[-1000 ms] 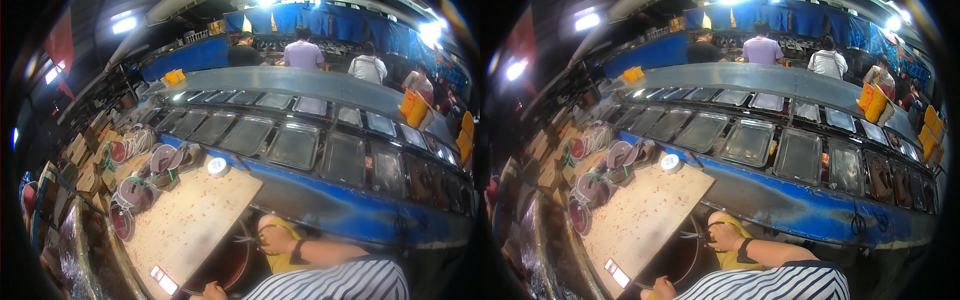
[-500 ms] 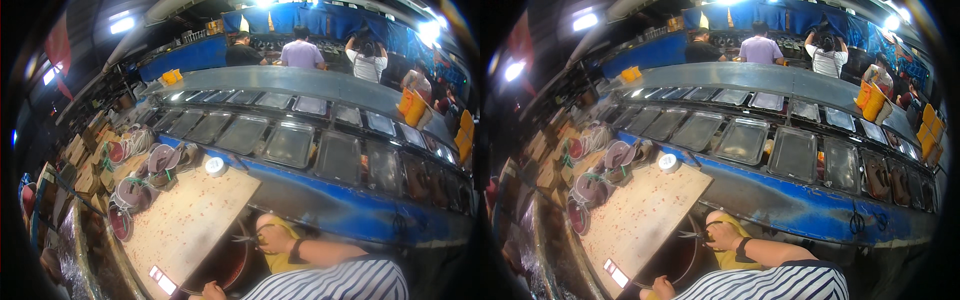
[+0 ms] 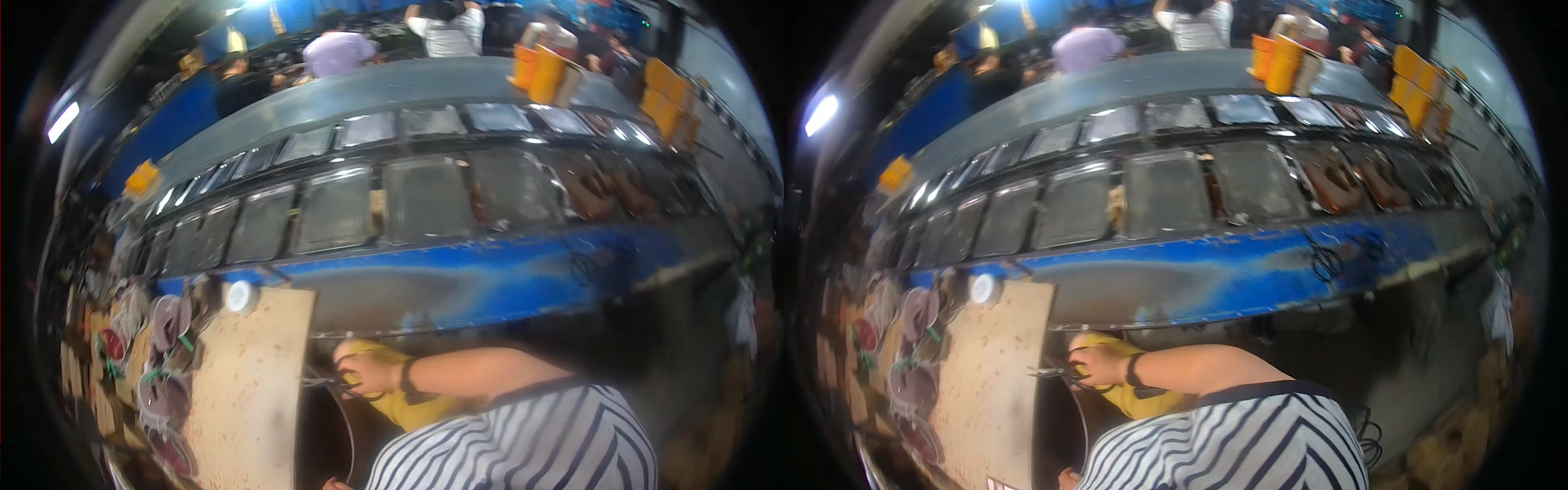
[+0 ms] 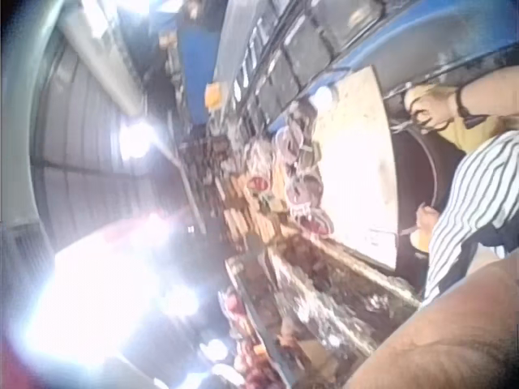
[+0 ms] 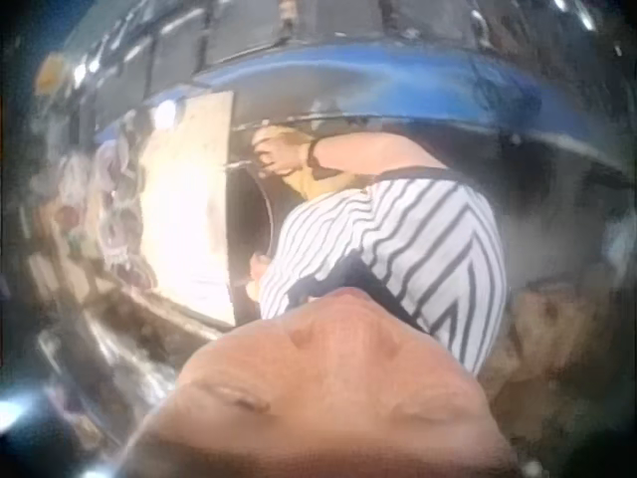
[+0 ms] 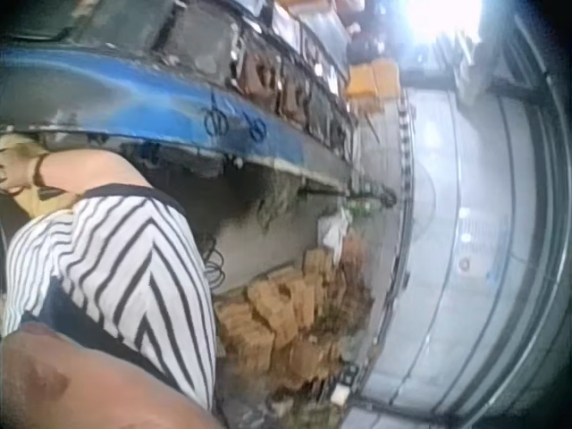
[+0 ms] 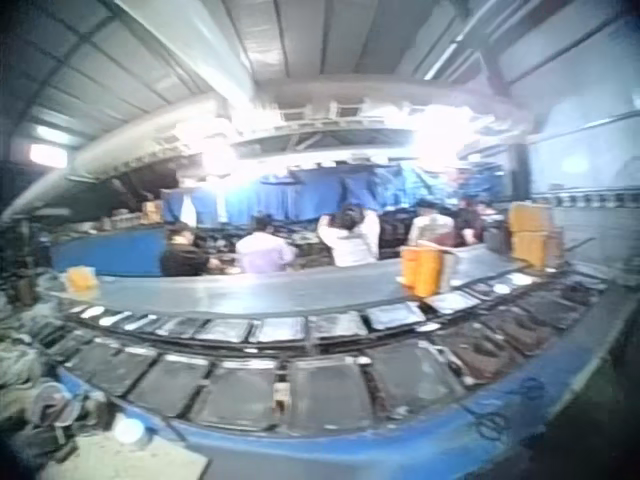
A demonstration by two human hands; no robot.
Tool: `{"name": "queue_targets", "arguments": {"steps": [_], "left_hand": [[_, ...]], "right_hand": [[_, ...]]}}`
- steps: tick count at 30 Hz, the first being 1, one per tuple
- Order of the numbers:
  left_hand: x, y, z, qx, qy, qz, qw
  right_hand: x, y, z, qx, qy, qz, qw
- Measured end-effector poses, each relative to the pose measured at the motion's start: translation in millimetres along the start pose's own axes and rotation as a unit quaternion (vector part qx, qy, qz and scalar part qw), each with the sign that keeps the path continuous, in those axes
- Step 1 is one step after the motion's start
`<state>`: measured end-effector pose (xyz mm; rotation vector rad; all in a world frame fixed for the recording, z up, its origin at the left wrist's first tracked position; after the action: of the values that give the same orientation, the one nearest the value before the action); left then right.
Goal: The recorder is using scissors to trim excess material or threads from a series of shoes at a manufacturing station.
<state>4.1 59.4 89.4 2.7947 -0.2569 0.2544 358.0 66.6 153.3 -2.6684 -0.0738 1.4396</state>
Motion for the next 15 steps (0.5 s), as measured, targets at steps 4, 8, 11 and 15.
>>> {"name": "queue_targets", "arguments": {"steps": [4, 8, 11, 15], "left_hand": [[19, -28, -2, -0.047, -0.061, 0.082, 0.994], [36, -49, 1, -0.093, -0.119, 0.144, 0.978], [45, -62, 1, -0.122, -0.158, 0.177, 0.964], [47, -78, -4, -0.146, -0.195, 0.197, 0.95]], "right_hand": [[4, 5, -5, 0.036, -0.009, -0.079, 0.996], [10, 4, 6, 0.052, 0.047, -0.121, 0.99], [13, 5, 6, 0.079, 0.035, -0.131, 0.988], [13, 6, 6, 0.09, 0.031, -0.129, 0.987]]}}
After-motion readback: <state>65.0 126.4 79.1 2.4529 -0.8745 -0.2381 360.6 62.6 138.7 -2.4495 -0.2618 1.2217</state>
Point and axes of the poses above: each hand's wrist, its own y-axis away from the middle knuckle, its own z-axis out of the palm, x = y × z, the point moved 3 cm from there along -y, towards the middle knuckle, and after that the axes turned 11 degrees about -x, right-handed, at the moved point
